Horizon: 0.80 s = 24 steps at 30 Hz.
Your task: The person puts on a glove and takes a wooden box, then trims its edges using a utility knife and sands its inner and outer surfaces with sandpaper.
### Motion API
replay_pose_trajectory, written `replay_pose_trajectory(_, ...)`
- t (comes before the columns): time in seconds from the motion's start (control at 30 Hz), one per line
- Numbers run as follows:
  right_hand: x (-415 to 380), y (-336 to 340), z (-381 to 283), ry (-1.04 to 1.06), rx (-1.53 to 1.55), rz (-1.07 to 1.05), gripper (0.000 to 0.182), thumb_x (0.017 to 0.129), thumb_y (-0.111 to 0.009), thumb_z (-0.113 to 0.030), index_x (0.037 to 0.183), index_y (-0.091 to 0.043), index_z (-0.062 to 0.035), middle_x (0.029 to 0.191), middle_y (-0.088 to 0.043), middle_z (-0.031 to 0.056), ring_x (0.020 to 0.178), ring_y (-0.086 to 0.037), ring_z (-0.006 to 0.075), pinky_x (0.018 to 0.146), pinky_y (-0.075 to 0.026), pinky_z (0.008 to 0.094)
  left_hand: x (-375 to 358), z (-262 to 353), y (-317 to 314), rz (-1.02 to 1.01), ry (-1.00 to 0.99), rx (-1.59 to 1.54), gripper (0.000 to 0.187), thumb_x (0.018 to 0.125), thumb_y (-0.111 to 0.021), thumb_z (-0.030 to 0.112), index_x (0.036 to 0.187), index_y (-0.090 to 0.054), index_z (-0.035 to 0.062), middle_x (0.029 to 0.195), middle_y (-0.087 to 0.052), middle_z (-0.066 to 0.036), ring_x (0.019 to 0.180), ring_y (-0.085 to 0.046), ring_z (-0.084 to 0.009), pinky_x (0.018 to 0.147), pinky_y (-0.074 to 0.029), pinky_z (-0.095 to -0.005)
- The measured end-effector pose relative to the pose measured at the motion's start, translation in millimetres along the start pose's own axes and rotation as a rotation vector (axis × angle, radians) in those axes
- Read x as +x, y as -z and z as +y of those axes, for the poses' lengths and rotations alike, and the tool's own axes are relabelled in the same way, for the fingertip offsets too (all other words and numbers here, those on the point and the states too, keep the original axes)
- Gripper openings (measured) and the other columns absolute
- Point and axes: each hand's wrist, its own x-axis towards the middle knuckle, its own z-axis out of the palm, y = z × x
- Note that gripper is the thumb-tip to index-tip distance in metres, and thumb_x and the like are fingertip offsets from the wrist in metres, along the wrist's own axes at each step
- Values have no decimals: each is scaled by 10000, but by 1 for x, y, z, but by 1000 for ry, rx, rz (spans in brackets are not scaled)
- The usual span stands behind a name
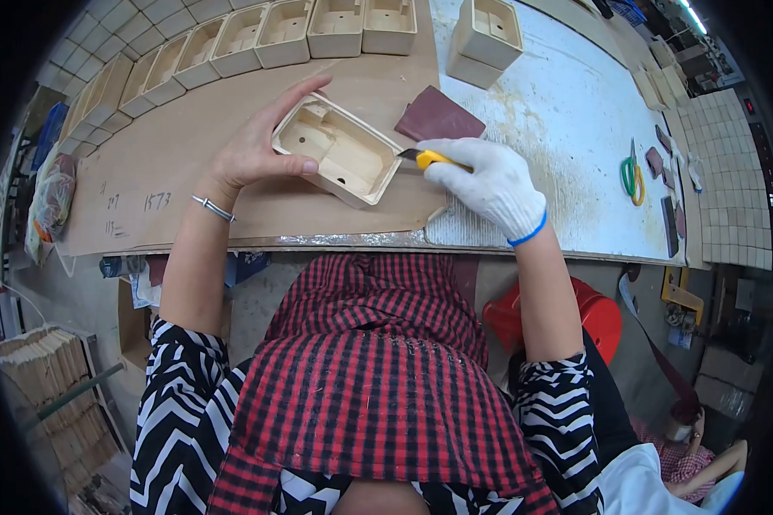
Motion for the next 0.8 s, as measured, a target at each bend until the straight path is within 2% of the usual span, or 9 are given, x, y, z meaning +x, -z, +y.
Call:
replay_pose_trajectory(0.1,7,5,-1,-30,-305,-9,347,863,-668,-287,1163,-706,-119,1078,-710,138,977,-682,277,888,-523,334,0,2,-1,0,-5,0,1087,594,-842,469,1497,-373,87,1484,-431,-179,1391,-390,-312,1167,-280,-412)
replay_pose_trajectory(0.23,0,3,-1,-47,-78,40,347,865,-666,-285,1159,-705,-106,1062,-712,141,968,-682,277,882,-521,336,-8,0,-5,-2,1,-5,1098,597,-855,455,1503,-359,82,1482,-430,-183,1388,-393,-306,1166,-281,-412)
replay_pose_trajectory(0.47,-6,2,-15,34,-24,39,358,876,-645,-236,1199,-679,-85,1067,-707,157,980,-678,273,890,-507,329,-34,-17,-25,47,58,-19,1156,607,-906,390,1519,-293,33,1490,-423,-188,1396,-384,-289,1170,-279,-386)
replay_pose_trajectory(0.57,0,-4,-16,50,-3,71,367,880,-634,-219,1218,-668,-81,1076,-704,163,986,-676,275,893,-504,329,-37,-19,-36,128,15,-328,1171,612,-921,338,1520,-262,1,1501,-409,-191,1404,-375,-283,1169,-284,-363)
replay_pose_trajectory(0.7,10,-10,-21,30,51,107,382,884,-620,-211,1241,-655,-79,1089,-699,172,998,-672,278,900,-500,328,-44,-18,-38,184,92,-421,1148,614,-927,303,1519,-282,13,1514,-395,-147,1395,-382,-245,1166,-295,-360)
replay_pose_trajectory(0.8,13,-13,-25,19,44,90,387,887,-614,-214,1249,-651,-82,1092,-699,174,1005,-670,279,905,-499,326,-44,-14,-34,151,135,-377,1145,611,-927,303,1512,-290,0,1518,-389,-148,1398,-379,-241,1164,-297,-357)
